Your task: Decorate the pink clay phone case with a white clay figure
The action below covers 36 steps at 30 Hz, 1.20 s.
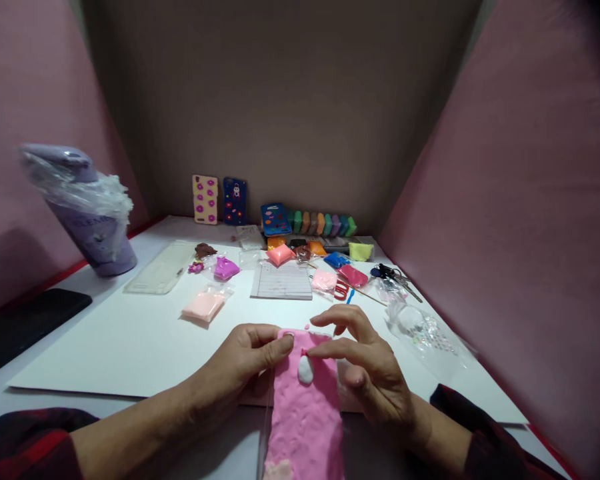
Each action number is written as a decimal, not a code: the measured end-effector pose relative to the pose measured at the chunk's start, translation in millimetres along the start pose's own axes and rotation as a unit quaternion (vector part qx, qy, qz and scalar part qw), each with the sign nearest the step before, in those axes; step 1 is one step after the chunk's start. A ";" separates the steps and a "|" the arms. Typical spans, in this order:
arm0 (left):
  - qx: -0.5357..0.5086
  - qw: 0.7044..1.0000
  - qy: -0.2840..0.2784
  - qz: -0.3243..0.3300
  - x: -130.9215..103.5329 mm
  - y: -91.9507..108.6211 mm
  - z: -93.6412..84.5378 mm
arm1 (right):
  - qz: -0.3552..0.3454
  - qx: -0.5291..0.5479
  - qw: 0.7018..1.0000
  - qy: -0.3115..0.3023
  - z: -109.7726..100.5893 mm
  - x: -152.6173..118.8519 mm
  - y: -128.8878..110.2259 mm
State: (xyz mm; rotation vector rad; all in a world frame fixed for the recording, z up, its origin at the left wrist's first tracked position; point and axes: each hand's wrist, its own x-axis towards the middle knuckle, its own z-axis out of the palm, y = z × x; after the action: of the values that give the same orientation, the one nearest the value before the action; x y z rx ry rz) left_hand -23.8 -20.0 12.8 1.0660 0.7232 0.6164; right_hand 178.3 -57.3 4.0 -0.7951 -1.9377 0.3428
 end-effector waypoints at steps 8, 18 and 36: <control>0.014 1.000 0.010 0.002 -3.4 5.9 4.3 | 0.006 0.022 1.000 0.014 -2.2 0.9 -2.2; 0.020 1.000 0.012 0.002 -3.2 4.3 3.1 | -0.005 0.022 1.000 0.007 -1.9 0.7 -0.5; 0.011 1.000 0.022 -0.002 -2.3 1.5 1.5 | 0.006 0.034 0.999 0.011 -3.0 1.4 -3.9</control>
State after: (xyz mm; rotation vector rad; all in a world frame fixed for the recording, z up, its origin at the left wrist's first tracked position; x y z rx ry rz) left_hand -24.2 -22.0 15.2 1.0741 0.7710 0.6318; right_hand 179.0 -59.6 8.5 -0.7628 -1.8914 0.4021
